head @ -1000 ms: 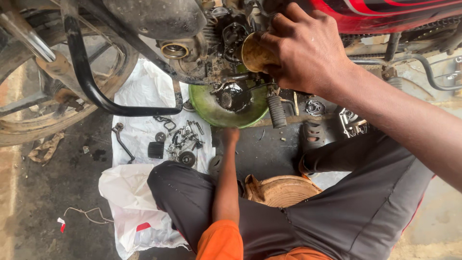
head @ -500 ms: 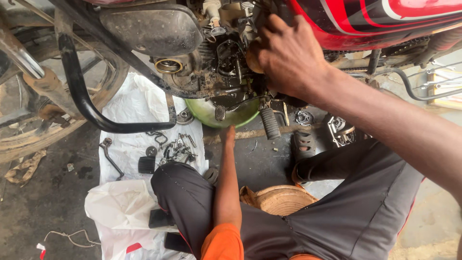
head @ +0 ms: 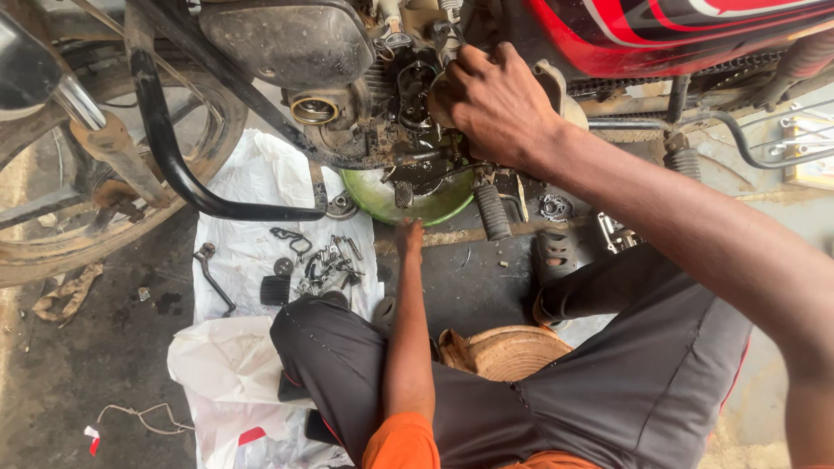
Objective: The person pours oil from a plastic bottle onto the exposed engine area of a red motorcycle and then scrubs a clutch assembly with a toothbrush over a green basin. The person continues to scrub the clutch assembly repeatedly, rinsing the brush in the basin.
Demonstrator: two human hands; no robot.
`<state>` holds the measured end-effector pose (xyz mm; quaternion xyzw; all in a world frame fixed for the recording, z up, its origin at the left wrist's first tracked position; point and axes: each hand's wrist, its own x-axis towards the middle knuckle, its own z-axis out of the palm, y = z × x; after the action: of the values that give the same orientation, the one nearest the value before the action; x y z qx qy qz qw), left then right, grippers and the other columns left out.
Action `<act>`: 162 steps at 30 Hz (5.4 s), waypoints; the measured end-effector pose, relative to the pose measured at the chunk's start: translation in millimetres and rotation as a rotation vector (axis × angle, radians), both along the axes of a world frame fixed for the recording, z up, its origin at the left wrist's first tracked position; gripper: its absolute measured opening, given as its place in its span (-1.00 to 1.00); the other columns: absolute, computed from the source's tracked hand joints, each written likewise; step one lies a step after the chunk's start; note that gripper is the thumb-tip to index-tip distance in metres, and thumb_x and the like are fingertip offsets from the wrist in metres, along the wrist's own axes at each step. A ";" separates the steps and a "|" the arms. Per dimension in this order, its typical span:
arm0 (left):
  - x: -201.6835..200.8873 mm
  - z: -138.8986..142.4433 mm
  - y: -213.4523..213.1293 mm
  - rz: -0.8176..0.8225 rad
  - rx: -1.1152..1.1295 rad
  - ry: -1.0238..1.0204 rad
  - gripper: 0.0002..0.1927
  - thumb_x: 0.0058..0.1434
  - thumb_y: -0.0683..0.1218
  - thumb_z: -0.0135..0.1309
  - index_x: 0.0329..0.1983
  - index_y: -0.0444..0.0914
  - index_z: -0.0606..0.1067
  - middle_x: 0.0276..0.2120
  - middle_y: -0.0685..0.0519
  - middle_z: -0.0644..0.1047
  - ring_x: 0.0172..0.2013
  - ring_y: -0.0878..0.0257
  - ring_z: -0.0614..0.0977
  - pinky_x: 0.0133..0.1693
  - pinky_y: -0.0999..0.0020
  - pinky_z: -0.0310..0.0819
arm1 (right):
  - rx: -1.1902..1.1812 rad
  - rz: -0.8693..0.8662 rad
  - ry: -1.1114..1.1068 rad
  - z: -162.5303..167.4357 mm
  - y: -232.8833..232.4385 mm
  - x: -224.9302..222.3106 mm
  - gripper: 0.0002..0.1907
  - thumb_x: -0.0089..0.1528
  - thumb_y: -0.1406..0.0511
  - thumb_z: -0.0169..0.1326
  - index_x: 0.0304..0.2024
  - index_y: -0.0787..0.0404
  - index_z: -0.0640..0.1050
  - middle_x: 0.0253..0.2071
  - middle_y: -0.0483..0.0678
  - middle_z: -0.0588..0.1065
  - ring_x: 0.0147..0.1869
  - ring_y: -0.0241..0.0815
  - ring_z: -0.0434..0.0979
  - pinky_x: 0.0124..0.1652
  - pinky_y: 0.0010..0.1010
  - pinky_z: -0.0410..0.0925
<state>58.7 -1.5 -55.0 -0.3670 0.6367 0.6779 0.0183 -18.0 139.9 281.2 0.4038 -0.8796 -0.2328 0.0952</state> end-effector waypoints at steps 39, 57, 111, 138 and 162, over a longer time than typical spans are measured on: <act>3.5 -18.5 15.1 -0.185 0.491 -0.351 -0.18 0.21 0.07 0.17 0.50 0.02 0.10 0.41 0.05 0.17 0.33 -0.13 0.26 0.15 -0.65 0.17 | 0.142 -0.033 -0.011 21.7 13.9 18.3 -0.79 0.14 0.13 0.16 -0.29 0.08 0.67 -0.11 -0.05 0.54 0.10 -0.12 0.40 -0.16 -0.23 0.30; 5.2 -10.8 18.7 -0.484 -0.659 -0.388 -0.40 0.11 0.16 0.16 0.11 -0.28 0.49 0.04 -0.26 0.56 0.03 -0.22 0.61 0.04 -0.07 0.50 | 0.151 -0.098 -0.038 12.5 18.1 19.8 -0.61 0.04 0.04 0.26 -0.21 0.12 0.65 -0.19 -0.08 0.54 0.01 -0.15 0.41 -0.25 -0.23 0.33; -72.0 61.5 -36.5 -0.730 -0.180 0.617 -0.75 0.37 -0.29 0.07 0.09 -0.33 0.53 -0.11 -0.08 0.62 -0.20 0.25 0.66 -0.23 0.35 0.60 | -0.863 -0.215 -0.216 -44.2 97.8 103.4 -0.30 -0.19 0.19 0.39 -0.02 0.20 0.48 -0.12 0.02 0.45 0.06 0.09 0.48 -0.09 -0.04 0.39; -104.7 75.1 -9.3 -0.390 -0.313 0.642 -0.71 0.29 -0.32 0.01 0.04 -0.25 0.52 -0.15 -0.03 0.65 -0.33 0.27 0.62 -0.30 0.37 0.46 | -0.629 -0.253 -0.010 -14.3 75.3 52.1 -0.30 -0.02 0.19 0.36 0.16 0.21 0.50 -0.04 -0.01 0.49 0.11 -0.01 0.46 0.04 -0.13 0.35; -86.4 72.1 -22.5 -0.453 -0.554 0.382 -0.37 0.25 -0.06 0.20 0.32 -0.24 0.24 -0.18 0.02 0.65 -0.14 0.10 0.69 -0.06 0.15 0.51 | -0.526 -0.245 0.034 -5.9 48.4 58.7 -0.30 -0.13 0.17 0.37 0.06 0.24 0.53 -0.12 -0.01 0.49 0.09 -0.02 0.46 -0.02 -0.10 0.36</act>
<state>-27.7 -24.0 17.1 -0.0762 0.8519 0.5156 -0.0510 40.7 188.4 275.3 0.2523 -0.9502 -0.0132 0.1826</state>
